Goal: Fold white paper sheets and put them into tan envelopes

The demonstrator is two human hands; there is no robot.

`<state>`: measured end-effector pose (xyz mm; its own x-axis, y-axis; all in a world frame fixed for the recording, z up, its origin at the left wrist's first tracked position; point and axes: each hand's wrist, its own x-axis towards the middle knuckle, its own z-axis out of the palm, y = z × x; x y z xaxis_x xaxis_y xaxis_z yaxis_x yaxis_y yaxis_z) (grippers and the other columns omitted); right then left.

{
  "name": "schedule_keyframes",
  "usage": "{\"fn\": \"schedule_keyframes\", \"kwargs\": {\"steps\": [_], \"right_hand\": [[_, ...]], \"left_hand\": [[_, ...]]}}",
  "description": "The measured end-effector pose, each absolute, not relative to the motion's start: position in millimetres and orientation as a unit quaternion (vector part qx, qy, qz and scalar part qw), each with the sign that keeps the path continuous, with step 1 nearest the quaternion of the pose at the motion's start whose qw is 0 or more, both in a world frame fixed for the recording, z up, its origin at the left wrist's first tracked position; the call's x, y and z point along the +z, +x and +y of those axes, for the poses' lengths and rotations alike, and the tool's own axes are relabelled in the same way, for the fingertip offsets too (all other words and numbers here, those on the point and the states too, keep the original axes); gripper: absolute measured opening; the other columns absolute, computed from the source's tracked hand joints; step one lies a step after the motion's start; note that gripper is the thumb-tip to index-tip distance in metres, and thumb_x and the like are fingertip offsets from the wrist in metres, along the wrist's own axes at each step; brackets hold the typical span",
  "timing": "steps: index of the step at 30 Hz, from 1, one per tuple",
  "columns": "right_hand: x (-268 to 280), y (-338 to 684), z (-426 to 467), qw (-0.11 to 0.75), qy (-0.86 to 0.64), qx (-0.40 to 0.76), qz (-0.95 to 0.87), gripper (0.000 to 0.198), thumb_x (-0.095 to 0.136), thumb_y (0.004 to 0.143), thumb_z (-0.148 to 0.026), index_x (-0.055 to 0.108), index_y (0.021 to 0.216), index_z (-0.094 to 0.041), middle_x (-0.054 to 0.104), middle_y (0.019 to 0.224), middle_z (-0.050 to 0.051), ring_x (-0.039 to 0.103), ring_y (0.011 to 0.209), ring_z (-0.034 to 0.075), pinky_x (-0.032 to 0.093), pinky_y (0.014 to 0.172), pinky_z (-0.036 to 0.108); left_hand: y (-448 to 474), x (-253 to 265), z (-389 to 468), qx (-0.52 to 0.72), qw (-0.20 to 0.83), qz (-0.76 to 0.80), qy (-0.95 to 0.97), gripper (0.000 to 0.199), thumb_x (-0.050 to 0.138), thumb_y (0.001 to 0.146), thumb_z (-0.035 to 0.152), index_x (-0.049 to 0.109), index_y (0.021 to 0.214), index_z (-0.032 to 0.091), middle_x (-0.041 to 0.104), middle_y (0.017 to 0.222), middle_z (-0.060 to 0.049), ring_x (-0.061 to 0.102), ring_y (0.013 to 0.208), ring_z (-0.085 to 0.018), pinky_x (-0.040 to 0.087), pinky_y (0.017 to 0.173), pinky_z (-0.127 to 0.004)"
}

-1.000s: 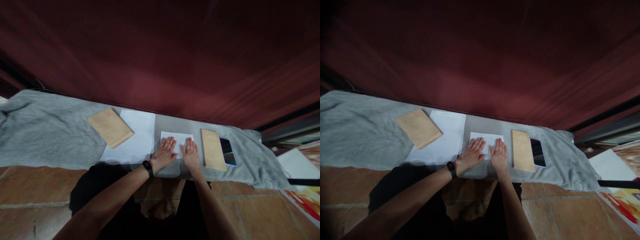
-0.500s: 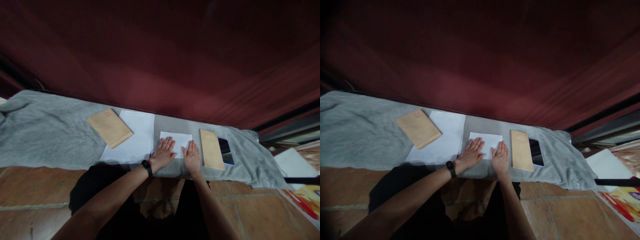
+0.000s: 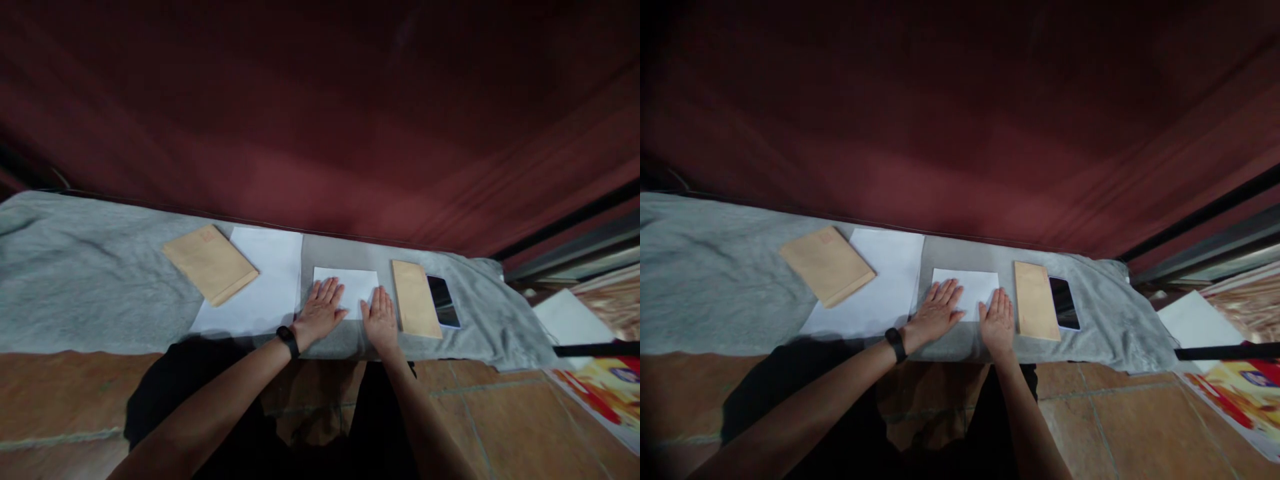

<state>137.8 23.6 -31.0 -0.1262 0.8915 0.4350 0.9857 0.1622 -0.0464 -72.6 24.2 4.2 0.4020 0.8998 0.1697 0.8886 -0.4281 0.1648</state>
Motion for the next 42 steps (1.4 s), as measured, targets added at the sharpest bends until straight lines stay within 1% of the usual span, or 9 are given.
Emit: {"fn": "schedule_keyframes", "kwargs": {"steps": [4,8,11,15,19,22,26,32,42], "right_hand": [[-32,138,21,0.187,-0.636,-0.132,-0.737,0.064,0.033,0.106,-0.044,0.033,0.153,-0.001,0.044,0.152,0.028,0.044,0.14,0.034,0.041,0.111,0.05],[-31,139,16,0.187,-0.64,-0.13,-0.734,0.064,0.033,0.106,-0.044,0.031,0.154,-0.001,0.044,0.152,0.028,0.045,0.14,0.034,0.041,0.111,0.05],[-30,139,13,0.186,-0.647,-0.12,-0.729,0.064,0.033,0.106,-0.044,0.03,0.154,-0.002,0.044,0.152,0.028,0.045,0.14,0.035,0.041,0.111,0.052],[-24,137,13,0.199,-0.645,-0.097,-0.732,0.063,0.032,0.106,-0.043,0.032,0.154,-0.002,0.04,0.155,0.028,0.039,0.144,0.036,0.04,0.112,0.054],[-15,123,22,0.223,-0.598,-0.036,-0.769,0.058,0.026,0.107,-0.041,0.031,0.156,-0.011,0.037,0.159,0.02,0.03,0.15,0.029,0.037,0.116,0.053],[-9,106,32,0.231,-0.562,0.01,-0.794,0.056,0.025,0.107,-0.039,0.036,0.155,-0.012,0.037,0.16,0.016,0.03,0.15,0.025,0.035,0.119,0.05],[-5,86,45,0.2,-0.534,0.031,-0.821,0.053,0.024,0.107,-0.036,0.047,0.148,-0.01,0.044,0.156,0.014,0.036,0.147,0.024,0.032,0.121,0.047],[-8,86,60,0.162,-0.545,0.002,-0.823,0.052,0.027,0.107,-0.034,0.046,0.149,-0.011,0.042,0.157,0.013,0.037,0.147,0.025,0.029,0.121,0.047],[-16,107,68,0.167,-0.607,-0.034,-0.776,0.056,0.03,0.106,-0.039,0.041,0.152,-0.009,0.04,0.158,0.018,0.038,0.146,0.029,0.031,0.118,0.048]], "left_hand": [[-74,-1,26,0.128,0.017,0.542,0.83,0.068,0.033,0.101,0.059,0.038,0.154,0.016,0.03,0.164,-0.015,0.024,0.153,-0.027,0.013,0.125,-0.049],[-76,-4,30,0.129,0.011,0.568,0.813,0.072,0.034,0.1,0.06,0.038,0.153,0.011,0.03,0.163,-0.018,0.024,0.153,-0.029,0.016,0.124,-0.048],[-79,-2,32,0.133,0.004,0.582,0.803,0.069,0.034,0.101,0.055,0.037,0.153,0.009,0.032,0.162,-0.019,0.024,0.152,-0.03,0.018,0.124,-0.05],[-80,2,33,0.14,0.005,0.586,0.799,0.064,0.034,0.102,0.048,0.039,0.151,0.007,0.035,0.16,-0.02,0.027,0.151,-0.03,0.019,0.124,-0.051],[-76,5,33,0.151,0.01,0.567,0.81,0.06,0.033,0.102,0.042,0.04,0.151,0.007,0.035,0.16,-0.018,0.028,0.151,-0.028,0.019,0.125,-0.048],[-73,5,33,0.152,0.01,0.532,0.833,0.056,0.032,0.102,0.034,0.039,0.151,0.008,0.036,0.161,-0.015,0.028,0.152,-0.025,0.017,0.126,-0.046],[-72,1,35,0.135,0.01,0.529,0.838,0.056,0.031,0.101,0.029,0.039,0.152,0.008,0.037,0.16,-0.015,0.028,0.151,-0.024,0.016,0.126,-0.047],[-75,-3,38,0.127,-0.003,0.541,0.831,0.057,0.031,0.102,0.034,0.04,0.152,0.009,0.037,0.16,-0.015,0.028,0.151,-0.025,0.016,0.126,-0.048],[-80,-5,33,0.137,-0.011,0.546,0.827,0.072,0.035,0.1,0.058,0.036,0.153,0.009,0.035,0.161,-0.019,0.026,0.152,-0.029,0.019,0.124,-0.05]]}}
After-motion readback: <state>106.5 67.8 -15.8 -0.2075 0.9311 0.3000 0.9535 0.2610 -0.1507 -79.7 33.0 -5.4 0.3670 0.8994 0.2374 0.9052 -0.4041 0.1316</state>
